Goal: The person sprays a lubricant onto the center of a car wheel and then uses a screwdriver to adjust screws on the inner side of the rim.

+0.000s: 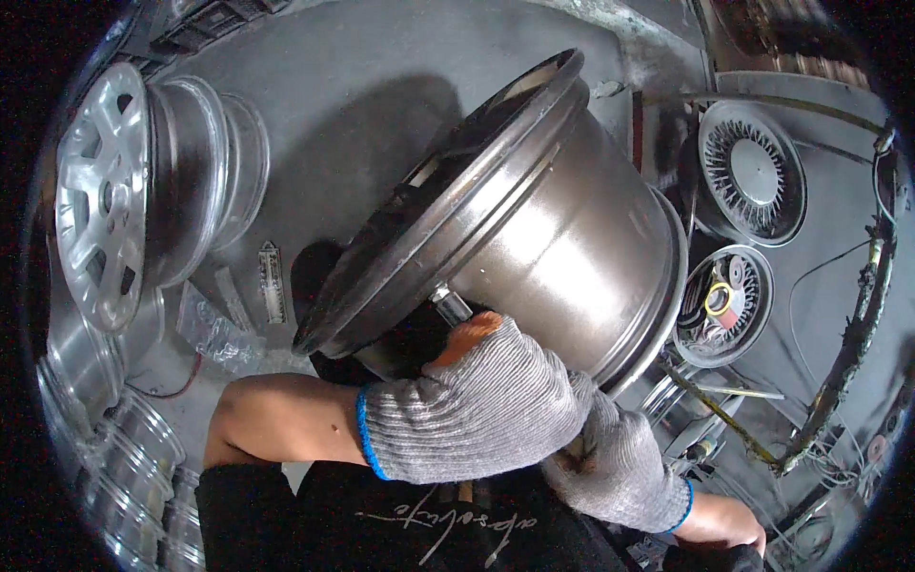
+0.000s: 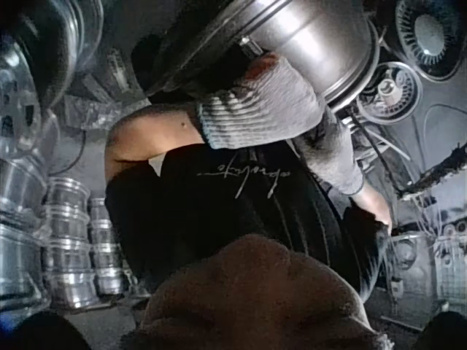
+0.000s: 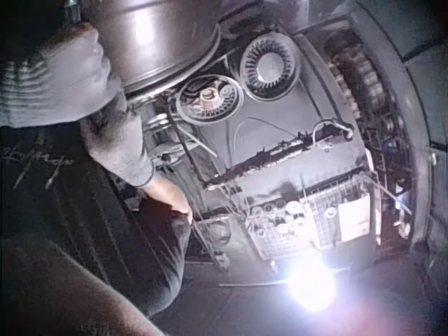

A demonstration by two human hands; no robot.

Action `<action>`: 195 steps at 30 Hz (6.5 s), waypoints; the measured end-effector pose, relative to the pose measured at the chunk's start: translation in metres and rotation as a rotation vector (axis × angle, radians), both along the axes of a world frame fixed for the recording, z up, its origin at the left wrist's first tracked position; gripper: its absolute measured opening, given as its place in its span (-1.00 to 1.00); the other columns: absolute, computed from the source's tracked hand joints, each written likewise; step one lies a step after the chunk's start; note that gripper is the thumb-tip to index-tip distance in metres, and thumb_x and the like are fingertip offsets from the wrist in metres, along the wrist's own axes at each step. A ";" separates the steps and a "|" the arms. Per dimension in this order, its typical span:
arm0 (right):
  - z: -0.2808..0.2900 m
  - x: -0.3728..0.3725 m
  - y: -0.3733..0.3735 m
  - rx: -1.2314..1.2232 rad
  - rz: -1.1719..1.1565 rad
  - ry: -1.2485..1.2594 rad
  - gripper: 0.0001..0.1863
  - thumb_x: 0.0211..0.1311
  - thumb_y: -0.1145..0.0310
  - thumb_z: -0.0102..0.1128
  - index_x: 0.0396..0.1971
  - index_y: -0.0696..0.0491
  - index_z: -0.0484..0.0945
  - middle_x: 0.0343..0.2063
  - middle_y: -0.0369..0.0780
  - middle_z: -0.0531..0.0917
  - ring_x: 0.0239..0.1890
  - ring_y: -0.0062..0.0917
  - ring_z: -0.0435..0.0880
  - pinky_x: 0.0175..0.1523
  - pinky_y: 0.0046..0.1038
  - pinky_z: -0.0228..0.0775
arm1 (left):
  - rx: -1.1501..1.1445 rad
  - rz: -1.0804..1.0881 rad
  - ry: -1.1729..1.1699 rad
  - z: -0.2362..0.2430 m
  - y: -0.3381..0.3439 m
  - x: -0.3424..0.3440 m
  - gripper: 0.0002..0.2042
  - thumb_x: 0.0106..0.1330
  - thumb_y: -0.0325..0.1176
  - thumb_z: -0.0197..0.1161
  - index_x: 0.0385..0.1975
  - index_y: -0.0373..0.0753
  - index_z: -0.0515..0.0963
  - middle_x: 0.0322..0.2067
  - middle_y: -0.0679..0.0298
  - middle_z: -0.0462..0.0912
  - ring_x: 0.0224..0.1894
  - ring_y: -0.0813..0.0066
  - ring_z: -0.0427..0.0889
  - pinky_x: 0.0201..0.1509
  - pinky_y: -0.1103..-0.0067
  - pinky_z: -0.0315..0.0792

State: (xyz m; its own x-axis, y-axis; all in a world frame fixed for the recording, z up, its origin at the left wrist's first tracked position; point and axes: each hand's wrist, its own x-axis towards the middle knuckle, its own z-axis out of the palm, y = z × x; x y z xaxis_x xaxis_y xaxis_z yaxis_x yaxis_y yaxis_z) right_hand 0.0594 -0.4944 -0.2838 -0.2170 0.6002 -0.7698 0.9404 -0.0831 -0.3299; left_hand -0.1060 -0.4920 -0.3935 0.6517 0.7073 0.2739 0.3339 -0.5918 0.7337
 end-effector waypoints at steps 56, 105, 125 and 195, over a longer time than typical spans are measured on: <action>-0.012 0.019 -0.013 0.170 0.086 0.156 -0.56 -0.15 0.40 0.44 -0.16 0.12 0.59 -0.43 -0.14 0.62 -0.44 -0.17 0.65 -0.30 -0.23 0.49 | 0.261 0.284 -0.204 -0.019 -0.025 0.011 -0.76 0.20 -0.22 0.18 -0.35 -0.30 0.58 -0.55 0.19 0.52 -0.49 0.31 0.52 -0.31 0.31 0.41; -0.034 0.065 -0.046 0.210 -0.203 0.526 -0.58 0.24 0.24 0.35 -0.07 0.21 0.47 -0.49 -0.01 0.58 -0.50 -0.15 0.60 -0.33 -0.32 0.43 | 0.347 0.622 0.263 0.026 -0.019 -0.075 -0.62 -0.10 -0.39 0.42 -0.17 -0.20 0.68 0.01 0.13 0.59 0.16 -0.05 0.51 0.29 0.01 0.34; -0.019 0.033 -0.011 0.053 -0.191 0.497 -0.65 0.28 0.42 0.20 0.01 0.28 0.50 -0.44 -0.10 0.63 -0.43 -0.53 0.58 -0.25 -0.41 0.46 | 0.219 0.404 0.370 0.015 0.015 -0.082 -0.60 -0.14 -0.29 0.48 -0.18 0.04 0.71 0.26 0.17 0.50 0.42 -0.13 0.27 0.43 -0.01 0.12; -0.009 0.034 -0.024 -0.197 -0.119 0.380 -0.24 0.09 0.22 0.41 0.26 0.25 0.37 -0.45 -0.02 0.61 -0.43 -0.20 0.67 -0.24 -0.29 0.50 | 0.091 0.579 0.306 -0.006 -0.073 -0.026 -0.39 0.06 -0.11 0.42 0.19 -0.11 0.57 0.05 0.27 0.53 0.05 0.19 0.44 0.10 0.21 0.29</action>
